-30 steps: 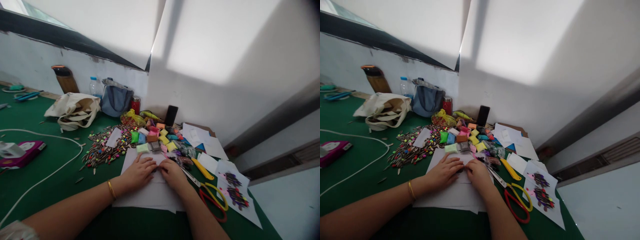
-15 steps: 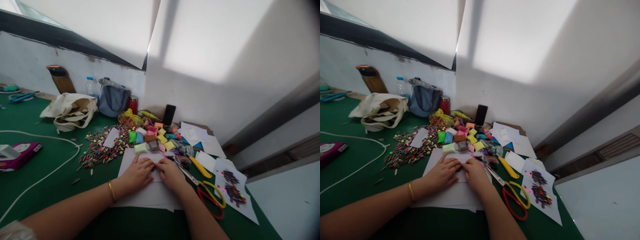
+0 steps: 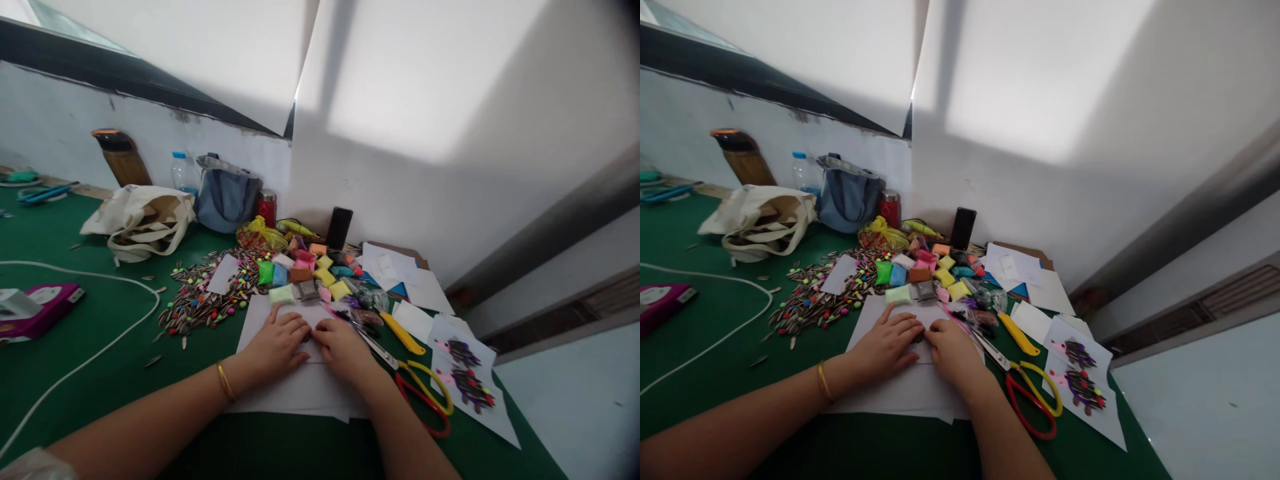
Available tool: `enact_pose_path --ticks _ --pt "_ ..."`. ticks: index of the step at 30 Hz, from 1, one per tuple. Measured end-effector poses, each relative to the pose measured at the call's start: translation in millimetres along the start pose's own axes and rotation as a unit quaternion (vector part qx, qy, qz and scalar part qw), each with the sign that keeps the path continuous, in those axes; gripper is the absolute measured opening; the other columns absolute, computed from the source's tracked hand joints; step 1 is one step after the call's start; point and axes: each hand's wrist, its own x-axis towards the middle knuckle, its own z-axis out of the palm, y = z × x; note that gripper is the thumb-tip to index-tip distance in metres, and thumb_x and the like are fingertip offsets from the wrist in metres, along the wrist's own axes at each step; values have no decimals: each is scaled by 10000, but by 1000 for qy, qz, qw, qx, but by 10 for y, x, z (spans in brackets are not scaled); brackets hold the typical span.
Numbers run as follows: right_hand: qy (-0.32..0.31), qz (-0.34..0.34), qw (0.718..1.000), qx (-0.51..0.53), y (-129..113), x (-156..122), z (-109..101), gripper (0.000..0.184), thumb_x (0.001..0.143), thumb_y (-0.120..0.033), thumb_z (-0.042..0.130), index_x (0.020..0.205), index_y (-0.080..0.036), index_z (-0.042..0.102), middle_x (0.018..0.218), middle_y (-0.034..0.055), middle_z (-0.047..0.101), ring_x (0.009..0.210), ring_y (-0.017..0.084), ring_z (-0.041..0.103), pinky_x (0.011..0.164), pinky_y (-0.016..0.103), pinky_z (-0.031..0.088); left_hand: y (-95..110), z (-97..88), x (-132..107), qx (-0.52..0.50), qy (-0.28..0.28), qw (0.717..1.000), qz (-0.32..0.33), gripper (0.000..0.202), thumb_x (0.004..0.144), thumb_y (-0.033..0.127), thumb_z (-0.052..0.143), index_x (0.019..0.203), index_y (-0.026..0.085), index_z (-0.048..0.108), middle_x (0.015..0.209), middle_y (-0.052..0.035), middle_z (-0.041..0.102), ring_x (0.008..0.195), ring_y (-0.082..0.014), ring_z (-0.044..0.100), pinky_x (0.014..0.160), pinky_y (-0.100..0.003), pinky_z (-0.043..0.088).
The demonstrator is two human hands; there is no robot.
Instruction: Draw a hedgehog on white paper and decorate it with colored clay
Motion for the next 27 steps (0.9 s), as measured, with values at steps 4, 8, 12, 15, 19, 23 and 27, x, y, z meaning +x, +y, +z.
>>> enact_pose_path --ticks 4,8,12,15,19,23,27 --pt "-8 -4 1000 5 18 -5 -6 337 830 -97 533 1102 -200 706 1136 81 634 1066 199 564 963 290 413 3 -14 24 19 -13 1000 6 497 868 478 606 1277 202 545 1223 -93 626 1213 -280 499 1167 -539 87" --pt "-14 -3 1000 9 30 -10 -15 335 829 -98 534 1097 -200 708 1134 83 629 1053 195 566 960 294 415 -8 -9 37 29 -18 999 22 478 870 493 591 1252 207 564 1206 -95 620 1194 -294 495 1153 -584 65" --pt "-10 -15 1000 21 45 -7 -21 338 829 -81 519 1081 -189 716 1143 87 633 1055 194 572 970 298 419 -8 -7 28 25 -14 999 27 492 882 509 568 1267 203 559 1214 -94 615 1198 -294 490 1154 -593 60" --pt "-1 -20 999 32 64 -1 -14 358 827 -69 507 1098 -175 715 1146 91 640 1066 199 574 983 303 420 3 -23 27 27 -9 999 28 508 884 526 560 1273 199 560 1207 -96 619 1201 -291 490 1161 -584 56" --pt "-1 -20 999 36 71 5 -8 366 809 -61 518 1086 -183 723 1151 85 640 1066 203 574 986 312 422 17 -51 37 31 -4 999 36 471 878 533 571 1241 233 587 1194 -77 626 1195 -281 496 1168 -571 58" --pt "-9 -21 999 33 62 1 -28 362 813 -61 510 1083 -175 722 1143 87 644 1068 200 575 990 308 417 18 -68 36 21 -8 999 31 457 884 519 568 1249 244 582 1209 -69 628 1199 -278 497 1170 -567 56" --pt "-3 -22 999 36 63 2 -25 396 807 -58 512 1142 -161 696 1171 95 635 1095 200 560 1009 305 400 0 -59 24 4 -12 1000 22 484 891 506 566 1285 226 559 1247 -83 631 1228 -279 489 1173 -557 23"
